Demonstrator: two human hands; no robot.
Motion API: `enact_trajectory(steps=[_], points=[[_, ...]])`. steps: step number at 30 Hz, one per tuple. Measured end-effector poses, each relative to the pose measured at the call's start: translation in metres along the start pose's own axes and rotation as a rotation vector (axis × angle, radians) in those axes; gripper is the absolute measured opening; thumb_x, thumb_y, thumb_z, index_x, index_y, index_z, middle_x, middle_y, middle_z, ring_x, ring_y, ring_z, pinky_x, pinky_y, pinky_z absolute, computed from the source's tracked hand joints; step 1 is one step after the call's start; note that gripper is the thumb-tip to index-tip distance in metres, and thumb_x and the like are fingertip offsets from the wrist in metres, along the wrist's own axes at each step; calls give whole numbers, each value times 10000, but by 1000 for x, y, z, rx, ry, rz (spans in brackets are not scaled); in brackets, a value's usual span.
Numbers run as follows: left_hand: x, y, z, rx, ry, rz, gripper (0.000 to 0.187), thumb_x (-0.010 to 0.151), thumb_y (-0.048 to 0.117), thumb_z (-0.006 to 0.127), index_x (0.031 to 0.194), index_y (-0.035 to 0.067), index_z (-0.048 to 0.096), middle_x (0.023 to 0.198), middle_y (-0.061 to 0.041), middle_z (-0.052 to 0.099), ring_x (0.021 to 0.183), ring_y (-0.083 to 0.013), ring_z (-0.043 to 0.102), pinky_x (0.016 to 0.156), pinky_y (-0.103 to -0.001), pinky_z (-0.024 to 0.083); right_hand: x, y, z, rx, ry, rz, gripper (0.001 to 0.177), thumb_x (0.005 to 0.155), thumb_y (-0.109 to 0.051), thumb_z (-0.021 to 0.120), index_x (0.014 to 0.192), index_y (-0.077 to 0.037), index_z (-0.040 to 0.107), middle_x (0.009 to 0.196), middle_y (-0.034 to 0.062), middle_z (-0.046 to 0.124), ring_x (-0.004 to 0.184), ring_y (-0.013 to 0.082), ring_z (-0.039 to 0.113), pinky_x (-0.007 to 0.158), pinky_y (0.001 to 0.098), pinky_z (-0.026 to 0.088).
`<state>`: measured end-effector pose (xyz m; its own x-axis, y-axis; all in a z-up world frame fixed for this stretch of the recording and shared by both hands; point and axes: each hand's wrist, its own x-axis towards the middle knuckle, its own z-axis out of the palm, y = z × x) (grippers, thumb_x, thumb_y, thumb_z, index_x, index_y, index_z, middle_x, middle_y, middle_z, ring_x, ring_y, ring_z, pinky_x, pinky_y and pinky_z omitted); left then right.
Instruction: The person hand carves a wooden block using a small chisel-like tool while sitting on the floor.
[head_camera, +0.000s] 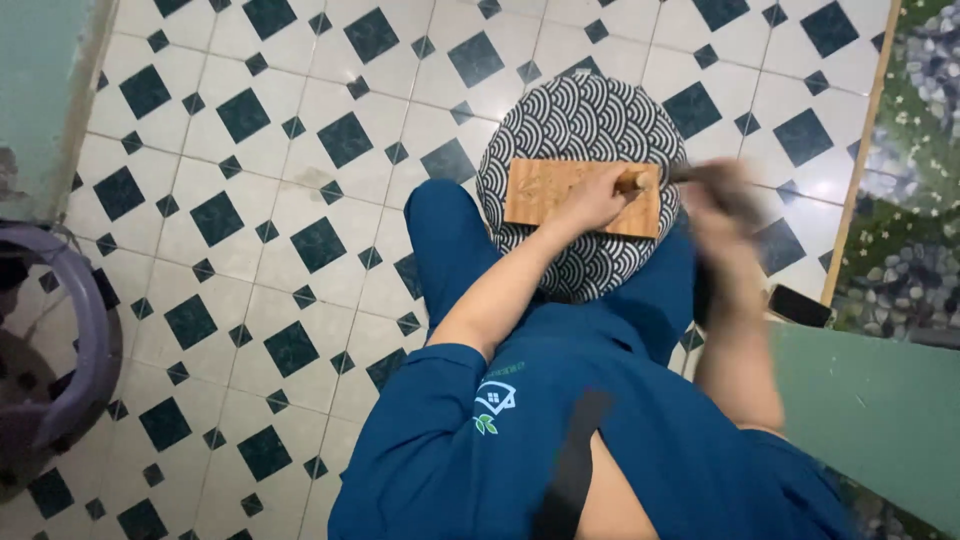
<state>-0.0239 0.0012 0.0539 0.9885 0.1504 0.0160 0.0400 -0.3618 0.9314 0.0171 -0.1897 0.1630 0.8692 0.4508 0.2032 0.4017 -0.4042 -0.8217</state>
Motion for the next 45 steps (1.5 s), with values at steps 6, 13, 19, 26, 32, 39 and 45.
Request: enact_trajectory(steps=[6, 13, 19, 26, 32, 39, 45], points=[[3, -17, 6, -19, 8, -7, 310, 887, 355, 718, 1022, 96, 614, 969, -194, 674, 1000, -435, 673, 880, -490, 524, -8, -37, -19, -127, -80, 202, 201, 1076, -352, 804, 1128, -161, 769, 763, 87, 697, 669, 191, 688, 559, 253, 476], [-1, -14, 1, -13, 63, 47, 220, 876, 333, 727, 937, 161, 604, 916, -86, 642, 969, -338, 671, 864, -411, 521, 8, -76, 7, -216, -179, 100, 257, 1089, -198, 710, 1154, 50, 691, 757, 321, 659, 731, 494, 695, 623, 479, 492], [7, -51, 8, -14, 41, -27, 307, 845, 382, 767, 1072, 223, 634, 1022, -94, 676, 1069, -344, 677, 938, -459, 527, 11, -20, -3, -15, -255, 542, 300, 1051, -363, 731, 1207, -140, 605, 743, 77, 605, 635, 242, 570, 614, 348, 421], [9, -62, -2, -140, 213, -127, 199, 886, 354, 741, 1015, 234, 646, 866, -79, 684, 804, -293, 715, 786, -425, 552, 69, 122, 86, -257, -257, 293, 440, 919, -335, 791, 1222, -65, 622, 1250, 141, 600, 1179, 347, 547, 1039, 390, 401], [-23, -48, -10, -77, 260, -36, 210, 872, 344, 744, 1025, 253, 633, 873, -113, 632, 899, -365, 680, 835, -443, 528, 92, 140, 155, -545, -468, 133, 220, 977, -283, 635, 979, -67, 598, 892, 140, 630, 805, 355, 662, 760, 414, 521], [-30, -49, -19, -204, 281, 127, 213, 906, 309, 753, 972, 166, 610, 835, -139, 555, 870, -446, 606, 805, -432, 513, 103, 167, 170, -489, -516, 272, 282, 1020, -319, 599, 986, -69, 472, 726, 159, 606, 676, 334, 679, 586, 425, 502], [-28, -49, -28, -260, 205, 26, 199, 921, 298, 724, 991, 176, 584, 830, -164, 597, 862, -429, 650, 834, -448, 515, 96, 125, 155, -455, -533, 285, 354, 974, -271, 698, 1115, 26, 569, 864, 259, 676, 840, 444, 716, 719, 494, 547]])
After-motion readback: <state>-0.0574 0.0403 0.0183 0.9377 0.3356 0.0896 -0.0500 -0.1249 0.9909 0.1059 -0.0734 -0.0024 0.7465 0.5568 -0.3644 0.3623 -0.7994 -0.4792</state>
